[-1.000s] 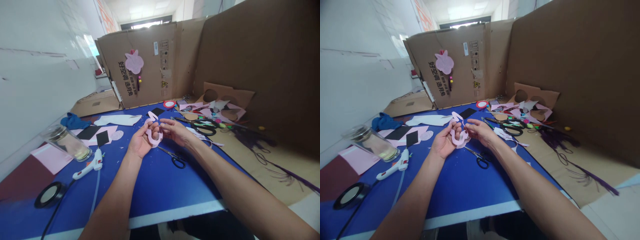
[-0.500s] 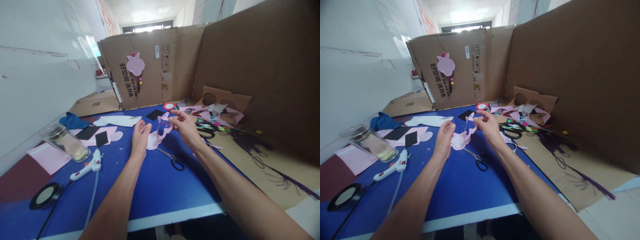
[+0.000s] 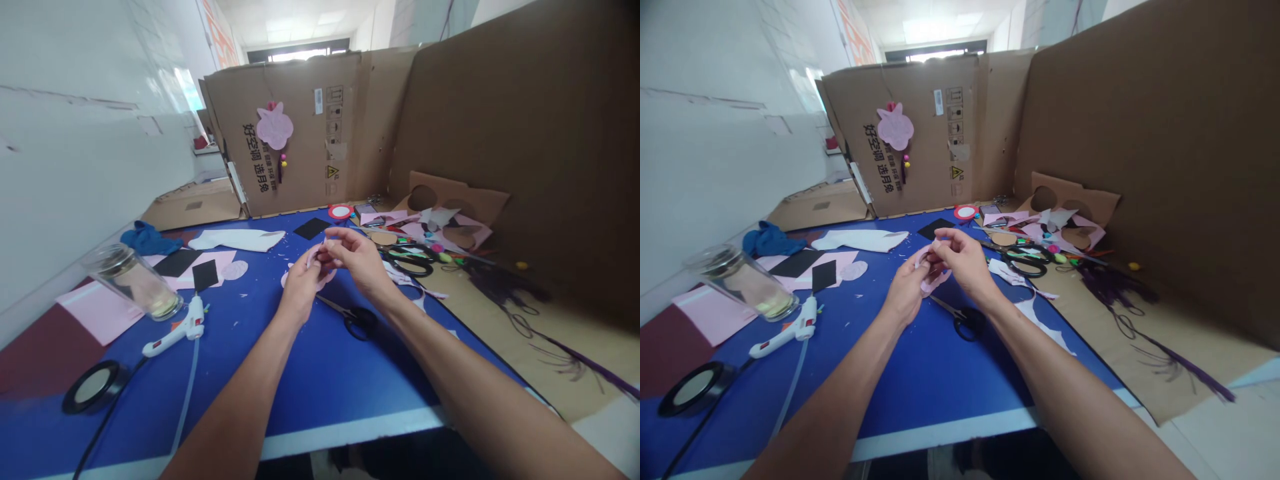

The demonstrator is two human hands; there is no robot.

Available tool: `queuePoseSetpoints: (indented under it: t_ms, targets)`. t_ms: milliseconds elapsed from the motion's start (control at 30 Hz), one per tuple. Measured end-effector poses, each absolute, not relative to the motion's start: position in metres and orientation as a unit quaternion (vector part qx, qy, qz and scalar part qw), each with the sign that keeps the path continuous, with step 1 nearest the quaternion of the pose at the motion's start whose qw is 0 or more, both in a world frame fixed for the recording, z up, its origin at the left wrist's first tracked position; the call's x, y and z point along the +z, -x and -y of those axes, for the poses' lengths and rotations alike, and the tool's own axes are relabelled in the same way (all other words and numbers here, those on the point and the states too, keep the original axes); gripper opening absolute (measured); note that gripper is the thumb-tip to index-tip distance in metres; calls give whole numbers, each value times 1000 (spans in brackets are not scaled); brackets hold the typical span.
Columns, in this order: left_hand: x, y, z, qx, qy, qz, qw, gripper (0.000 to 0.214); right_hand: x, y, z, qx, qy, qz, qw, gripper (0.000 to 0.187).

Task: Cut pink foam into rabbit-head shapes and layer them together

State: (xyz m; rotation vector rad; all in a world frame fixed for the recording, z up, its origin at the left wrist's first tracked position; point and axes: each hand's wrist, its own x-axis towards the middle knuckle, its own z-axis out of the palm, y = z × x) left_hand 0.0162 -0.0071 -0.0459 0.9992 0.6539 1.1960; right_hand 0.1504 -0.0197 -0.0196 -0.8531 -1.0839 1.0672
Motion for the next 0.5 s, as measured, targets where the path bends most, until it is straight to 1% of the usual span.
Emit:
queuePoseSetpoints:
  t_ms: [67, 133, 200, 233, 333, 433, 500]
  targets:
    - [-40, -13, 5, 531, -393, -272, 700, 19, -18, -157, 18, 443, 382, 464, 665, 39]
    - [-34, -8, 5, 532, -345, -260, 728, 14, -19, -166, 14, 390, 407, 438, 700, 33]
    - [-27, -2, 4, 539, -309, -249, 743, 12, -24, -174, 8, 354, 432, 404, 724, 33]
    - [-25, 1, 4, 543, -298, -242, 747, 13, -27, -177, 4, 356, 441, 390, 726, 36]
    - [-20, 9, 2, 554, -285, -224, 750, 17, -36, -179, -3, 441, 437, 358, 697, 38]
    - [-18, 14, 0, 563, -276, -207, 751, 20, -41, -172, -3, 533, 411, 365, 643, 39]
    - [-18, 16, -2, 570, -266, -195, 753, 21, -41, -166, 0, 571, 391, 379, 614, 41]
